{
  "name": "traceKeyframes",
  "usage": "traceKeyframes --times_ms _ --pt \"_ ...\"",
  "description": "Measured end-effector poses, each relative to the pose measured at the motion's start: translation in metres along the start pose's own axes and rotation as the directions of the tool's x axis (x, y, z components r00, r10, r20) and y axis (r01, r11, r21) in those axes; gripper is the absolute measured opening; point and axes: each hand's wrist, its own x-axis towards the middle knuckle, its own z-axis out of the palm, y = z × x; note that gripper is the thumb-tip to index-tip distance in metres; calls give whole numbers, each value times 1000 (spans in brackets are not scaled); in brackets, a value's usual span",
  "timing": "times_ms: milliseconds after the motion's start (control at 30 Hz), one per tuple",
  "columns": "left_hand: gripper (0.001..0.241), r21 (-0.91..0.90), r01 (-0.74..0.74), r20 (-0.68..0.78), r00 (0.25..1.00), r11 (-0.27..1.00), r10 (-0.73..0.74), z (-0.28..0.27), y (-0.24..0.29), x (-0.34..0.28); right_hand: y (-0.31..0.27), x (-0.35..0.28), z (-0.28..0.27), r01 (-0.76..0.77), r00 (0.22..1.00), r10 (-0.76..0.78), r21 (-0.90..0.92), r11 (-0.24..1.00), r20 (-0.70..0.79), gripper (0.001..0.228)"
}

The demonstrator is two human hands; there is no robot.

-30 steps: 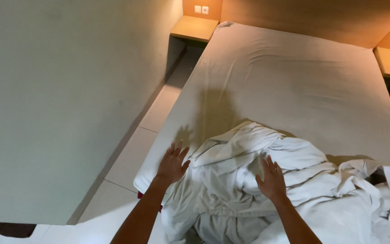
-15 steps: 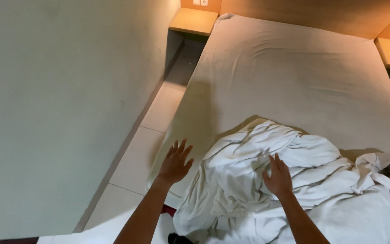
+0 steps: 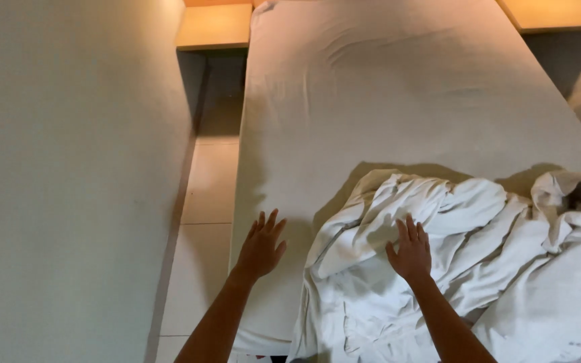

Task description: The person tucks a white fitted sheet around the mattress corners and smooths it across the surface. They then pick up a white duvet from a nearby table, place it on the bed, and begin spreading it out.

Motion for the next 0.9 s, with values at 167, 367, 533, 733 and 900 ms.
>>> traceKeyframes --times_ms 167,367,533,733,900 --pt "61 -31 -102 48 994 994 103 10 -35 38 -21 8 21 -79 997 79 -6 997 -21 77" --pt "60 -53 -140 172 974 989 147 10 -50 69 -35 6 27 -182 983 183 -21 983 23 78" --pt "60 -62 -204 205 955 977 213 21 -52 96 -43 -2 16 -224 973 227 -61 973 49 78" --pt "60 -105 -344 192 913 933 359 44 -58 127 -68 -16 -5 -353 929 361 -90 931 87 77" --pt "60 -132 -452 185 863 882 470 49 -73 154 -93 -29 -17 -493 861 502 -108 864 84 79"
